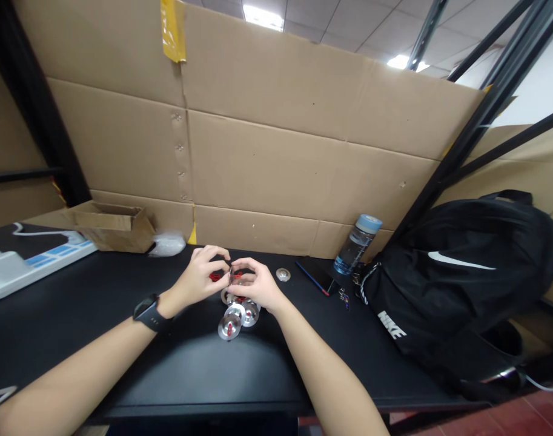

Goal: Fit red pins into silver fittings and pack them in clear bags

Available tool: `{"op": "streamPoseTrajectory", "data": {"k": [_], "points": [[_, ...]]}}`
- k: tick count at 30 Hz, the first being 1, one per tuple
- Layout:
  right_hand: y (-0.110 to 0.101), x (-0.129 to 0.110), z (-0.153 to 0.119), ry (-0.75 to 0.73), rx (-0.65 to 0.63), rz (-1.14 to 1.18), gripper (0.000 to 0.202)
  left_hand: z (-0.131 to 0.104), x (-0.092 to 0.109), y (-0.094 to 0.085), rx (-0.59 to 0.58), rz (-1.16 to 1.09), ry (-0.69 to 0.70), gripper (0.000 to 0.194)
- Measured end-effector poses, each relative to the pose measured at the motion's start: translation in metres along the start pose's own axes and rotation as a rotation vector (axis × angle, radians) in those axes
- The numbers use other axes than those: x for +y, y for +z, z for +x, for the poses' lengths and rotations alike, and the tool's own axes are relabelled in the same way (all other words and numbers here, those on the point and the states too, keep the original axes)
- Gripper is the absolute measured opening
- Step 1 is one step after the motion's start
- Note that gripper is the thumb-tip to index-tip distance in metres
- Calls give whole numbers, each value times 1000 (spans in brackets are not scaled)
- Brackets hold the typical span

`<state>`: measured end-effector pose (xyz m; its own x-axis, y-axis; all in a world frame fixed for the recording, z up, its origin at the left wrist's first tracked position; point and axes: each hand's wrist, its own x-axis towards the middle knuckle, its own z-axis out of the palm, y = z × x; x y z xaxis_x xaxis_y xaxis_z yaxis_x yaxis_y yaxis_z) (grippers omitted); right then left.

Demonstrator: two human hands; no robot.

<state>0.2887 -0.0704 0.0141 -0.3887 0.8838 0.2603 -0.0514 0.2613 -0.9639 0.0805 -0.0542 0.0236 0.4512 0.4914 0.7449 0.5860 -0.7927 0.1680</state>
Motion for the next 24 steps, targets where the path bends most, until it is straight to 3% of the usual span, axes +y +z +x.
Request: {"op": "streamPoseTrajectory", "data": {"k": [13, 24], "points": [[-7, -1, 0, -57, -53, -127, 56, 1, -4, -2, -48, -34, 14, 18], [-15, -11, 0, -59, -38, -200, 54, 3, -4, -5, -91, -72, 14, 10]]}}
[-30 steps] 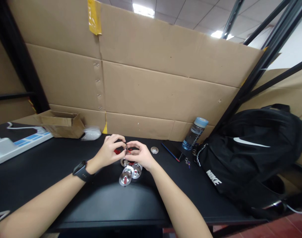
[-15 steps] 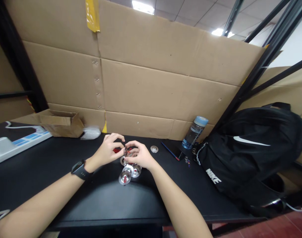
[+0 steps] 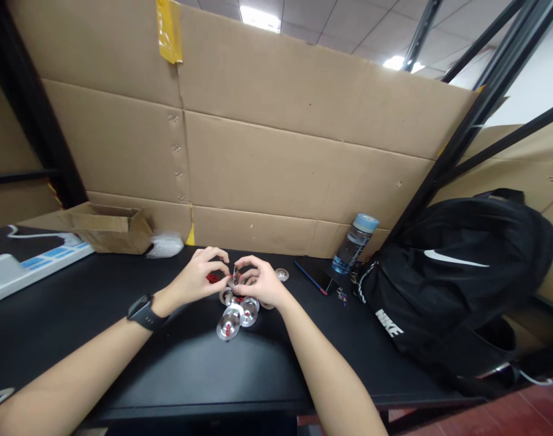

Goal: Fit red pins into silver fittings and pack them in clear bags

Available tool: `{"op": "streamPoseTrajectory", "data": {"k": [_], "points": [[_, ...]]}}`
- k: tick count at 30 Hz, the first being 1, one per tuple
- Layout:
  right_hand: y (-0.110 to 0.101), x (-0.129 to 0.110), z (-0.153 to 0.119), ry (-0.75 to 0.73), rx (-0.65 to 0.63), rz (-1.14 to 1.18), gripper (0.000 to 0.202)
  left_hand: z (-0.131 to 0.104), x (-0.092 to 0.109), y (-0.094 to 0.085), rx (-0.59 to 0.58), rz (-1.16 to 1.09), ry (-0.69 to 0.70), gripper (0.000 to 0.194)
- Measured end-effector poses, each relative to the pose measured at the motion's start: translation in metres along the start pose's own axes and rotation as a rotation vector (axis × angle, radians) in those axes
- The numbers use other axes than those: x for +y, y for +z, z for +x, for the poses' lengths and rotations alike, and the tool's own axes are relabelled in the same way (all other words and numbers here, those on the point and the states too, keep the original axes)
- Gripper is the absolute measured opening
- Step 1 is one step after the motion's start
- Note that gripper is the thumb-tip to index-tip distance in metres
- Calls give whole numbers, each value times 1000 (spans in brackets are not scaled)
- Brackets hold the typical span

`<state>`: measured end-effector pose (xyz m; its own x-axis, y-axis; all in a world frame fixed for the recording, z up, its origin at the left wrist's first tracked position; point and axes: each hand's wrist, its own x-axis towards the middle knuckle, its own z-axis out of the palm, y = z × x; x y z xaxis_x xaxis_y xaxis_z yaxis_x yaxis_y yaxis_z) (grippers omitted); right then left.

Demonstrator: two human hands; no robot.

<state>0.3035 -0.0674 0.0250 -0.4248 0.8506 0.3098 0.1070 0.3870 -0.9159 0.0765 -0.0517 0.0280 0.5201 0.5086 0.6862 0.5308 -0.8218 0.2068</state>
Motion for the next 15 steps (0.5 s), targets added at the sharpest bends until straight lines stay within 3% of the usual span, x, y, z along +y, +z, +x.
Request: {"op": "streamPoseTrajectory", "data": {"k": [10, 15], "points": [[-3, 6, 1, 15, 1, -18, 53, -1, -6, 1, -58, 1, 6, 8], [-18, 15, 5, 4, 101, -147, 52, -1, -21, -3, -78, 30, -12, 4]]}}
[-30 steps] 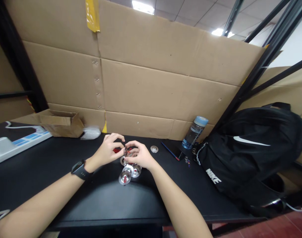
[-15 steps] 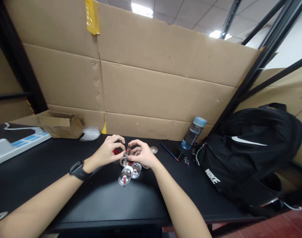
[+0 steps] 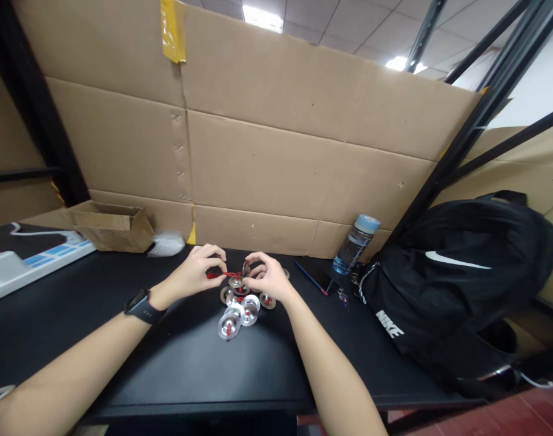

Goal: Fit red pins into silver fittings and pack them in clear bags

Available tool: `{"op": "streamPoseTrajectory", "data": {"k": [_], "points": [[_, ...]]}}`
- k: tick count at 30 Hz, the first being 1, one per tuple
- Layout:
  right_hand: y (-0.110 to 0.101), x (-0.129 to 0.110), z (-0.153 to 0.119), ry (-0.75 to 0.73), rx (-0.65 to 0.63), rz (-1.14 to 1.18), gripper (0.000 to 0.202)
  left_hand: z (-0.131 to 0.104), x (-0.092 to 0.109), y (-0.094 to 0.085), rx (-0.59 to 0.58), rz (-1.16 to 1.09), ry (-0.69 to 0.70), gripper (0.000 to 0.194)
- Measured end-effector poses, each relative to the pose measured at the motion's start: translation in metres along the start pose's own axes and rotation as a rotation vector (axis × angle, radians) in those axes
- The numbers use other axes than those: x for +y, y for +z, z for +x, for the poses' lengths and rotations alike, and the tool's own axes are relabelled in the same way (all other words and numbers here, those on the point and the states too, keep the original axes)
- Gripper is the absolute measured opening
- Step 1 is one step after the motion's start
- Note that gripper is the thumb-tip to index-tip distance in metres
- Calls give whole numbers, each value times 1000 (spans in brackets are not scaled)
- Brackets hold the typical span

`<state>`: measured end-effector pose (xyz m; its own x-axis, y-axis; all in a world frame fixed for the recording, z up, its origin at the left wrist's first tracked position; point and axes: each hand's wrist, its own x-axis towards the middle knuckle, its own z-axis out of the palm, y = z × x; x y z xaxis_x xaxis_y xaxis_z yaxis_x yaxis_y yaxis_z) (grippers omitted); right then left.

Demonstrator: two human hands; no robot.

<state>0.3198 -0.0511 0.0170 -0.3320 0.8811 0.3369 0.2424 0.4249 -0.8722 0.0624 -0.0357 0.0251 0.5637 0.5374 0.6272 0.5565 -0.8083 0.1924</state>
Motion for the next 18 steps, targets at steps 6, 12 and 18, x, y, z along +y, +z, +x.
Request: {"op": "streamPoseTrajectory", "data": {"k": [6, 12, 18], "points": [[-40, 16, 1, 60, 88, -634, 46, -5, -38, -7, -85, -14, -55, 10], [-65, 28, -4, 329, 49, -955, 42, -13, -61, -5, -187, -41, -98, 8], [-70, 44, -4, 364, 6, -954, 34, -17, -65, 3, -286, -69, -112, 3]]}}
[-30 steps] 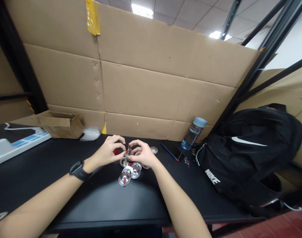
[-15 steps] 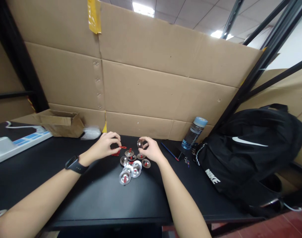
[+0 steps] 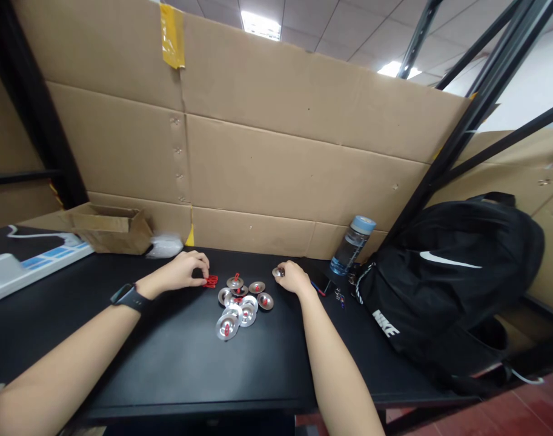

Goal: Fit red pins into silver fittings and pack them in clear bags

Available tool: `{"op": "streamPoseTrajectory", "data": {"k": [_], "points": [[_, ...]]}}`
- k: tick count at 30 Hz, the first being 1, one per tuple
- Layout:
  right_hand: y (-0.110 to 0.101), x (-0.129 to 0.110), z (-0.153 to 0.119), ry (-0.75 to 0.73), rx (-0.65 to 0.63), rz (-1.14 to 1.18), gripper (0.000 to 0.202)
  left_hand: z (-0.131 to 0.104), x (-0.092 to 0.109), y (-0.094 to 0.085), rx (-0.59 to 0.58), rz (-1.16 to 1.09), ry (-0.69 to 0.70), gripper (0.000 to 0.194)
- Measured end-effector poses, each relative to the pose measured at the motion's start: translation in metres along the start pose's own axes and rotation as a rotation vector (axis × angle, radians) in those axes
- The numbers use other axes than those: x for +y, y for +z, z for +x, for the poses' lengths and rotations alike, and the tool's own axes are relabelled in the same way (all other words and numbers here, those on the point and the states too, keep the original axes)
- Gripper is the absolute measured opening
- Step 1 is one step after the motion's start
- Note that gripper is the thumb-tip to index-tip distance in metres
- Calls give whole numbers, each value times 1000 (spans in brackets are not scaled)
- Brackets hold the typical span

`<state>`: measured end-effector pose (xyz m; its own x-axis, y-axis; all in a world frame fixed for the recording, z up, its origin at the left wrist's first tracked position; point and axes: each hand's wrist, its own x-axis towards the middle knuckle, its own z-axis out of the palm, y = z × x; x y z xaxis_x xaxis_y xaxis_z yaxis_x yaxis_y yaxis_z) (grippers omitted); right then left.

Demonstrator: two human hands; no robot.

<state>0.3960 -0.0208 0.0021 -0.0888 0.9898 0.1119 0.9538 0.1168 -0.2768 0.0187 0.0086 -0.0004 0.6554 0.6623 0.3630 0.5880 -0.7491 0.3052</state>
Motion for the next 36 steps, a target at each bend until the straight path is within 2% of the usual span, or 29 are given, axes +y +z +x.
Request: {"op": "streamPoseTrajectory", "data": {"k": [5, 9, 12, 14, 16, 19, 21, 26, 29, 33, 36], "points": [[-1, 2, 0, 4, -4, 6, 33, -1, -2, 5, -18, 15, -14, 2], [-4, 2, -3, 72, 2, -48, 37, -1, 2, 5, 6, 2, -4, 9], [-4, -3, -4, 49, 31, -93, 41, -1, 7, 2, -16, 32, -10, 12], [-2, -11, -4, -52, 78, -59, 47, -1, 11, 0, -35, 54, -18, 14], [3, -25, -6, -227, 93, 39, 45, -1, 13, -2, -40, 65, -21, 14], [13, -51, -11, -456, 0, 150, 35, -1, 15, -3, -35, 70, -16, 15], [20, -68, -16, -500, -32, 109, 35, 0, 16, -3, -33, 74, -10, 14], [27, -88, -24, -547, -77, 1, 42, 0, 15, 0, -37, 75, -14, 13], [29, -89, -23, -543, -14, 3, 40, 0, 15, 2, -35, 73, -15, 13], [34, -89, -20, -469, 74, 1, 24, -1, 16, 3, -42, 68, -13, 13], [36, -89, -18, -414, 110, 11, 20, -1, 18, 5, -51, 67, -3, 14]]}}
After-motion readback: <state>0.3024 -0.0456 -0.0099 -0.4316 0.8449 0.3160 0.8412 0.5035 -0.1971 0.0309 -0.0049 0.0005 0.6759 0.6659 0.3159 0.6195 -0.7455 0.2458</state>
